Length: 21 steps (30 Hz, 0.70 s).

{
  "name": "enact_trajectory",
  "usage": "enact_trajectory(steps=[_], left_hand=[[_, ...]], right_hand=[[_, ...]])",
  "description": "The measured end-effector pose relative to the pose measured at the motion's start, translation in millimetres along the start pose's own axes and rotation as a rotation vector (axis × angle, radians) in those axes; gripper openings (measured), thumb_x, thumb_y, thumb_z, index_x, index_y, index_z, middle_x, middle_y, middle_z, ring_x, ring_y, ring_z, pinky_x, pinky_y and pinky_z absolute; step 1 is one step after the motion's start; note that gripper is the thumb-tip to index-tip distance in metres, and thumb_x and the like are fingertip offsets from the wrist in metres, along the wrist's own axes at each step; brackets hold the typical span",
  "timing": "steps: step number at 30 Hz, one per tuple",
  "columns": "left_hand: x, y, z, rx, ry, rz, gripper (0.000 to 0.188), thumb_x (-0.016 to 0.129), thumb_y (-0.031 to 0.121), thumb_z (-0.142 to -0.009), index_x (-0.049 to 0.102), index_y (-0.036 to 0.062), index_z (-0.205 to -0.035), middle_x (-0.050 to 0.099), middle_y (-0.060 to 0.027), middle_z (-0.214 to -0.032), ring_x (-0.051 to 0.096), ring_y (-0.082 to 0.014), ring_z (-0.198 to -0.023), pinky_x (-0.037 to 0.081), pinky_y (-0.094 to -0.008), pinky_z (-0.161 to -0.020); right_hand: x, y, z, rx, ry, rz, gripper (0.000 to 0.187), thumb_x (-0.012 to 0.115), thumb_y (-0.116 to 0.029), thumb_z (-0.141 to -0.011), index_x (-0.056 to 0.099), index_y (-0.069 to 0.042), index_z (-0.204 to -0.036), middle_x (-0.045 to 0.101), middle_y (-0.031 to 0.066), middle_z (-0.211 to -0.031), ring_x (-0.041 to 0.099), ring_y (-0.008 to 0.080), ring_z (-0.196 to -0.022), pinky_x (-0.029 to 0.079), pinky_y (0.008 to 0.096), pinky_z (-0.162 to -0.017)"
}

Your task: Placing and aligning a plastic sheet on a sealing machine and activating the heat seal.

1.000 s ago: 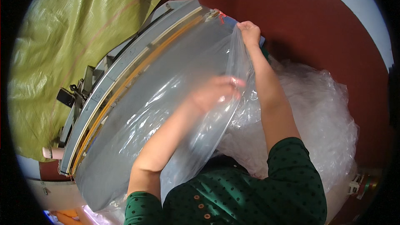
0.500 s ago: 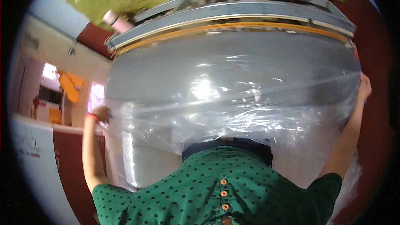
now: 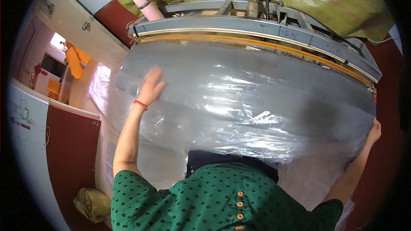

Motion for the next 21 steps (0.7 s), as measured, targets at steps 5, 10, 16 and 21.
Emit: enact_trajectory(steps=[5, 10, 16, 21], left_hand=[[5.1, 29.8, -8.5, 0.143, 0.013, -0.221, 0.063, 0.058, 0.025, -0.076, 0.031, 0.0086, -0.130, 0.023, -0.0120, -0.137, 0.018, -0.0302, -0.128, 0.021, -0.0481, -0.100], [-3.4, 29.1, -38.6, 0.013, 0.196, -0.190, 0.067, 0.059, 0.028, -0.074, 0.028, 0.0101, -0.131, 0.026, -0.0113, -0.137, 0.019, -0.0298, -0.128, 0.021, -0.0510, -0.098], [2.2, 7.5, -73.3, -0.044, 0.281, -0.159, 0.069, 0.063, 0.029, -0.070, 0.032, 0.0091, -0.129, 0.031, -0.0115, -0.133, 0.022, -0.0301, -0.126, 0.022, -0.0507, -0.098], [0.8, 14.3, -84.0, 0.052, 0.310, -0.088, 0.063, 0.066, 0.024, -0.066, 0.041, 0.0092, -0.122, 0.041, -0.0117, -0.126, 0.032, -0.0315, -0.120, 0.028, -0.0465, -0.095]], right_hand=[[5.3, 12.9, -4.7, 0.017, -0.025, -0.124, 0.028, 0.057, -0.028, -0.080, 0.062, -0.003, -0.091, 0.062, 0.0044, -0.083, 0.054, 0.0137, -0.076, 0.042, 0.0267, -0.071], [4.8, 13.1, -5.1, 0.028, -0.032, -0.127, 0.027, 0.058, -0.026, -0.080, 0.062, -0.002, -0.092, 0.062, 0.0045, -0.086, 0.054, 0.0133, -0.078, 0.041, 0.0256, -0.072], [-17.5, -3.3, 12.3, 0.082, -0.010, -0.343, 0.030, 0.059, -0.027, -0.080, 0.061, 0.000, -0.093, 0.061, 0.0045, -0.089, 0.054, 0.0145, -0.080, 0.043, 0.0264, -0.074], [-57.2, 7.9, 24.4, 0.241, -0.034, -0.687, 0.032, 0.065, -0.026, -0.076, 0.059, -0.003, -0.096, 0.060, 0.0055, -0.092, 0.055, 0.0150, -0.083, 0.045, 0.0284, -0.074]])
Point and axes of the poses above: each hand's wrist, its own z-axis away from the middle knuckle, its own x-axis out of the palm, y = z × x, the point moved 9 cm from there along -z, towards the middle knuckle
